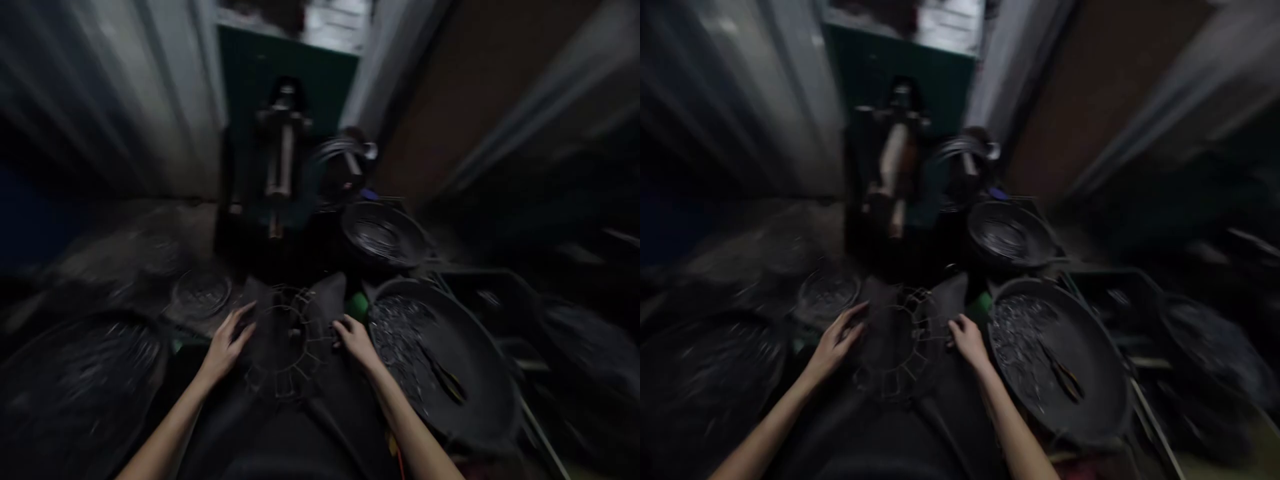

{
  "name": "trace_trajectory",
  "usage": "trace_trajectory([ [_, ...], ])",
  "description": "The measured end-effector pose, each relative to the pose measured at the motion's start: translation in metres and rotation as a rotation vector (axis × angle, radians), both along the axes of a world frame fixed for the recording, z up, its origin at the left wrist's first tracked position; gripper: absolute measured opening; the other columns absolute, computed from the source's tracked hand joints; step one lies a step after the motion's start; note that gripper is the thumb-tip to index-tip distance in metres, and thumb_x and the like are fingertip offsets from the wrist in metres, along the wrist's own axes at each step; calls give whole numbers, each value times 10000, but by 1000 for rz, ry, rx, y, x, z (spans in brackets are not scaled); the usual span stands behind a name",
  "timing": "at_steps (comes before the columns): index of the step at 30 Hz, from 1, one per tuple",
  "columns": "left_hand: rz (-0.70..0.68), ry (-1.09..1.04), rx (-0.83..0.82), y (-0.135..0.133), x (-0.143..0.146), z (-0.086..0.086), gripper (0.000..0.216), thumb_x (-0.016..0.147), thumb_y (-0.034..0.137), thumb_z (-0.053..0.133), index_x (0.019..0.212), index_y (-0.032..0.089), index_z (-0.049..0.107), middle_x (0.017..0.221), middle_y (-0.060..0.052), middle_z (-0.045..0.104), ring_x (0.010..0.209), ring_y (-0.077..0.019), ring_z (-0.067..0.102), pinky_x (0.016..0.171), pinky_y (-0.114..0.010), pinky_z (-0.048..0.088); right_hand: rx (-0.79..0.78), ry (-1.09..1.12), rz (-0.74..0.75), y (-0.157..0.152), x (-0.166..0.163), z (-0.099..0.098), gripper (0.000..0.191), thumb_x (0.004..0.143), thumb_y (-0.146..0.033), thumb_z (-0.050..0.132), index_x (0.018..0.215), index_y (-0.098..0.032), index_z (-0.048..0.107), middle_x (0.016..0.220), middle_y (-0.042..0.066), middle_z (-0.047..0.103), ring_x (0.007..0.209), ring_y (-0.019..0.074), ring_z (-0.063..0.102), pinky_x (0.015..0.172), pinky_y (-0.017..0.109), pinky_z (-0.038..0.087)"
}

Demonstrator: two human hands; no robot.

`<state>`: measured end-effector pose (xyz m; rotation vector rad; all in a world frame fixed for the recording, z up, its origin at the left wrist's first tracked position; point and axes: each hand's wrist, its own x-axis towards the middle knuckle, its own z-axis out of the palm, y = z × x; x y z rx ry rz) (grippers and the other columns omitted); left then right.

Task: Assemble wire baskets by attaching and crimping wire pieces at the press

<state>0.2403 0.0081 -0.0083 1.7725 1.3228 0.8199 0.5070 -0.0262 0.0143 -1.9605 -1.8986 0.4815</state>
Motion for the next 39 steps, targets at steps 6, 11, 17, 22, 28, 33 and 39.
trace_trajectory([
  [6, -31, 143, -51, 26, 15, -37, 491, 806, 530, 521, 1213, 256, 535, 1240, -52, 569, 1192, -252, 509, 1056, -480, 373, 27, -64, -328, 50, 99, -3, 265, 935, -297, 412, 970, -156, 633, 931, 53, 683, 838, 155, 630, 779, 263, 475],
  [11, 95, 59, -73, 24, 28, -44, 472, 818, 524, 507, 1196, 242, 523, 1230, -57, 588, 1169, -256, 540, 1038, -471, 399, 16, -248, -421, 139, 188, 19, 370, 920, -296, 410, 1155, -66, 580, 1148, 181, 618, 1033, 224, 577, 876, 305, 405],
  [17, 153, -3, -24, 25, 33, -51, 431, 835, 442, 537, 1220, 254, 484, 1228, -49, 579, 1156, -234, 549, 1022, -425, 427, -145, -397, -274, 180, 218, -22, 267, 901, -299, 492, 1010, -139, 676, 1000, 132, 678, 920, 201, 611, 754, 246, 404],
  [22, 171, 4, -23, 31, 40, -50, 416, 843, 433, 529, 1210, 239, 494, 1175, -56, 603, 1097, -225, 583, 964, -399, 474, -124, -544, -264, 176, 218, -30, 312, 947, -288, 371, 1080, -157, 621, 1054, 138, 632, 923, 219, 596, 700, 262, 393],
  [28, 138, -22, 25, 35, 43, -53, 410, 831, 438, 538, 1175, 214, 526, 1143, -70, 625, 1055, -223, 608, 921, -387, 496, -130, -672, -231, 170, 229, -11, 313, 957, -330, 346, 1136, -184, 557, 1071, 107, 609, 908, 200, 595, 654, 243, 399],
  [33, 165, -35, 50, 28, 42, -54, 410, 842, 417, 526, 1202, 222, 500, 1136, -61, 616, 1045, -208, 603, 934, -384, 483, -144, -759, -131, 162, 214, -23, 266, 940, -202, 356, 1089, -187, 576, 1009, 93, 625, 885, 187, 607, 623, 237, 400],
  [39, 185, -18, 46, 26, 39, -54, 396, 849, 416, 510, 1202, 237, 494, 1175, -62, 605, 1082, -212, 582, 970, -407, 454, -105, -880, -82, 162, 204, -32, 241, 915, -142, 383, 1063, -124, 572, 938, 129, 617, 795, 211, 622, 572, 254, 385],
])
